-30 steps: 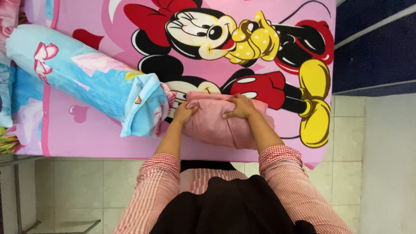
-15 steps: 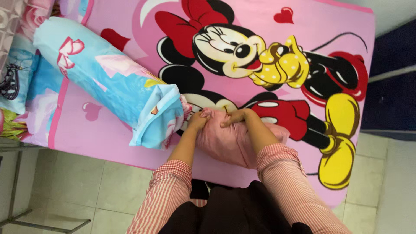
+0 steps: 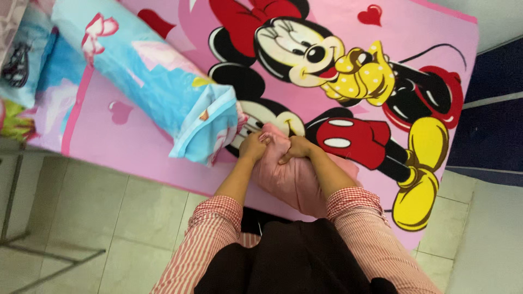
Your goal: The person puts pillowcases onto two bolsters by hand, securing the ends with strings and smoothing the fabric on a bed.
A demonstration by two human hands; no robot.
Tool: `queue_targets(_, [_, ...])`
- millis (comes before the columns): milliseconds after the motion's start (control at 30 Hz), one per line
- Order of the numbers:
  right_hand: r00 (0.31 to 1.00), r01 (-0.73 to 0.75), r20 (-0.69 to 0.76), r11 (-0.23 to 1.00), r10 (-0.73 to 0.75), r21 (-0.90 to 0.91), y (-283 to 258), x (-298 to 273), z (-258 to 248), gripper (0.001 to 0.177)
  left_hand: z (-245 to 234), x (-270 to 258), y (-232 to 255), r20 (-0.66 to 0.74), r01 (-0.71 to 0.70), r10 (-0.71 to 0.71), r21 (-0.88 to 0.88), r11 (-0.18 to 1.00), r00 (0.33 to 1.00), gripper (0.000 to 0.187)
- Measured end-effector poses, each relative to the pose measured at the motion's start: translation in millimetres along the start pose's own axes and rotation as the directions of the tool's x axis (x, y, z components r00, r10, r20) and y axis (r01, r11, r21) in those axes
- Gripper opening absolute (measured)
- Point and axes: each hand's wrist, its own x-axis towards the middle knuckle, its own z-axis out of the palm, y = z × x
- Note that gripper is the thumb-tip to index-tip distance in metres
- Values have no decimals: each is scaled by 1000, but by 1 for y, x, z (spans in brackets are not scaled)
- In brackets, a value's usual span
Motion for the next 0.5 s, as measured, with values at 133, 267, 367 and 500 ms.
queue_targets(133, [981,-78,-181,995,66,-63,-5,-29,21,79,-13,-23,6,-92,-188,184,-42,981,979,42])
queue_targets(267, [895,-145,-424,989,137,12,-16,-55,28,69,-47,-42,22,-248,-451,436,-4,892,865,55])
queue_targets(367, [791,-144,-604,989,95,-33,-29,-65,22,59,-85,-60,29,-523,-576,613,257,776,592,59])
queue_targets(500, [734,-78,-677,997,58,0,-51,-96,-6,50,-152,-73,17,-829,90,372,445,891,418,58])
